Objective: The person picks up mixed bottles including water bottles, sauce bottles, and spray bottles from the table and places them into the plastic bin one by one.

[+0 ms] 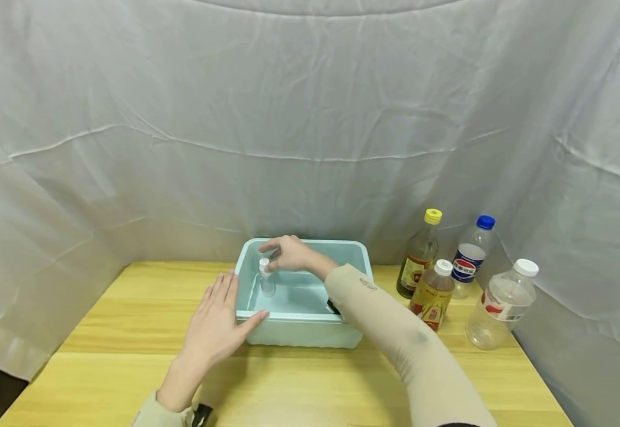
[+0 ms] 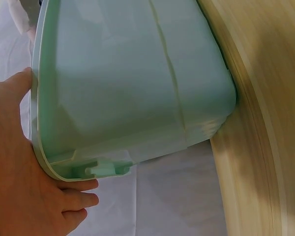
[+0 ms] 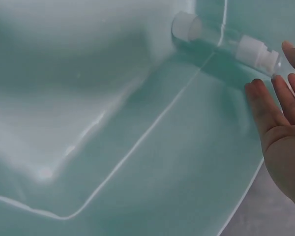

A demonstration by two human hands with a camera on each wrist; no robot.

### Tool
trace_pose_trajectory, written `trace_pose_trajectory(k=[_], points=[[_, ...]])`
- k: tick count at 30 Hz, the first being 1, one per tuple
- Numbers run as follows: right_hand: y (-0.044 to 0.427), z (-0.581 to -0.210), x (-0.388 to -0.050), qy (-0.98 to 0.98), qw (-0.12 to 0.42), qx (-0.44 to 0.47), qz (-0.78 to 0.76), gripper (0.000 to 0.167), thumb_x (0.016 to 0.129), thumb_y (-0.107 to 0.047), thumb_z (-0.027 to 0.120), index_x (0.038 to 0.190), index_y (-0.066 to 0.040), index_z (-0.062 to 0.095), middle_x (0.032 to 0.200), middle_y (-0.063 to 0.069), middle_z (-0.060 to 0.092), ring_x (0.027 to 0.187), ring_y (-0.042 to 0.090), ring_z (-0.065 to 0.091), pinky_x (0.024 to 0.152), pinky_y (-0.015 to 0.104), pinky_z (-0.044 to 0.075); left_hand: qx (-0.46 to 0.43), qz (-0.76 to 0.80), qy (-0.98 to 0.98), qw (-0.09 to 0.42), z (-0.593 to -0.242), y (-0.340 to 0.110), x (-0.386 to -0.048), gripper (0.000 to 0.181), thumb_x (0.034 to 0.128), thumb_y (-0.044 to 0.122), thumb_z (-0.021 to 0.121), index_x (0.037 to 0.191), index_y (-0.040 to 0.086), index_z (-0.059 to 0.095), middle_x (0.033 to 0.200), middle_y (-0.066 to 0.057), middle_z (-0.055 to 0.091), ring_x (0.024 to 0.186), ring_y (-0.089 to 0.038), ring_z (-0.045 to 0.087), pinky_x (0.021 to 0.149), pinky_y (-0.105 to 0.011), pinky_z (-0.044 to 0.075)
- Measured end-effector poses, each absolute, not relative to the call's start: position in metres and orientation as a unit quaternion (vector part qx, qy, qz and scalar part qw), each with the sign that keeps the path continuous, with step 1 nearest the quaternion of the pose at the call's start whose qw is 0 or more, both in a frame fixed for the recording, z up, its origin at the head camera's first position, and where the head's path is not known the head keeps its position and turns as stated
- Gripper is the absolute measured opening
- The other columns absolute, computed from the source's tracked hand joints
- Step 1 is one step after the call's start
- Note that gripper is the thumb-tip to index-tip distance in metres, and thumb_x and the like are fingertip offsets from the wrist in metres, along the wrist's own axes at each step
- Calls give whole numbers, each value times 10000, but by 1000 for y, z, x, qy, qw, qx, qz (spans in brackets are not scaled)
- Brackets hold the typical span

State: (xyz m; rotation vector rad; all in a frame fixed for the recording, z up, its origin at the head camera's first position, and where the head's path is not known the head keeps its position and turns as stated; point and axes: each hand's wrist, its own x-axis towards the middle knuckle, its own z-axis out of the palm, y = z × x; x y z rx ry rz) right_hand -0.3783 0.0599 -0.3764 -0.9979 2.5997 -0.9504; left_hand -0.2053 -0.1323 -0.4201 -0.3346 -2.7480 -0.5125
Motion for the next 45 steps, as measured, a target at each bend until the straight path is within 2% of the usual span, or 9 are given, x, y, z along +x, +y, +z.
trace_pose_trajectory(k=[6, 11, 16, 27, 36, 40, 43, 45], points=[[68, -362, -378, 881, 83, -333, -325, 532, 941, -189, 793, 1436, -90, 627, 1444, 86, 638, 1278, 335, 640, 990, 396, 584, -118, -182, -962, 166, -420, -133, -205, 1120, 927, 796, 499, 1584, -91, 305, 1676, -237, 264, 1570, -394, 210, 1293, -487, 177], [76, -345, -374, 896, 22, -359, -260, 488, 982, -250, 747, 1428, -87, 634, 1432, 77, 645, 1291, 275, 629, 1037, 429, 557, -118, -181, -961, 170, -423, -132, -206, 1123, 924, 796, 504, 1577, -98, 316, 1669, -249, 279, 1567, -402, 222, 1290, -494, 192], [87, -326, -365, 900, -33, -382, -206, 489, 996, -292, 725, 1425, -75, 632, 1437, 85, 637, 1318, 277, 603, 1070, 449, 529, -115, -181, -963, 162, -424, -134, -206, 1125, 925, 798, 501, 1584, -93, 305, 1679, -239, 254, 1575, -391, 196, 1296, -482, 165], [130, -298, -339, 885, -113, -362, -271, 508, 967, -231, 767, 1433, -88, 628, 1461, 82, 619, 1280, 297, 628, 1039, 493, 550, -119, -184, -960, 173, -426, -134, -210, 1122, 921, 786, 526, 1568, -108, 329, 1659, -262, 295, 1562, -413, 228, 1288, -503, 196], [185, -306, -312, 861, -243, -320, -311, 509, 932, -145, 799, 1414, -84, 646, 1442, 104, 634, 1292, 304, 617, 1009, 507, 563, -123, -185, -960, 169, -428, -133, -213, 1114, 928, 777, 524, 1571, -109, 319, 1670, -254, 266, 1566, -413, 212, 1290, -497, 186], [209, -314, -303, 851, -301, -290, -318, 521, 917, -102, 806, 1410, -63, 642, 1418, 107, 650, 1245, 293, 646, 1004, 464, 565, -123, -185, -960, 169, -428, -134, -214, 1118, 928, 781, 519, 1571, -110, 316, 1671, -256, 263, 1566, -413, 211, 1289, -501, 185], [226, -321, -295, 845, -338, -266, -317, 536, 899, -75, 818, 1406, -61, 645, 1408, 102, 657, 1220, 291, 657, 1030, 296, 544, -123, -186, -959, 172, -429, -135, -215, 1122, 925, 785, 519, 1571, -110, 316, 1670, -258, 264, 1565, -415, 214, 1287, -507, 191], [236, -325, -290, 846, -355, -246, -314, 549, 895, -73, 820, 1415, -83, 644, 1396, 94, 665, 1211, 292, 656, 1021, 162, 490, -124, -187, -959, 173, -429, -135, -216, 1125, 924, 787, 518, 1571, -111, 316, 1669, -259, 267, 1565, -416, 215, 1286, -511, 194]])
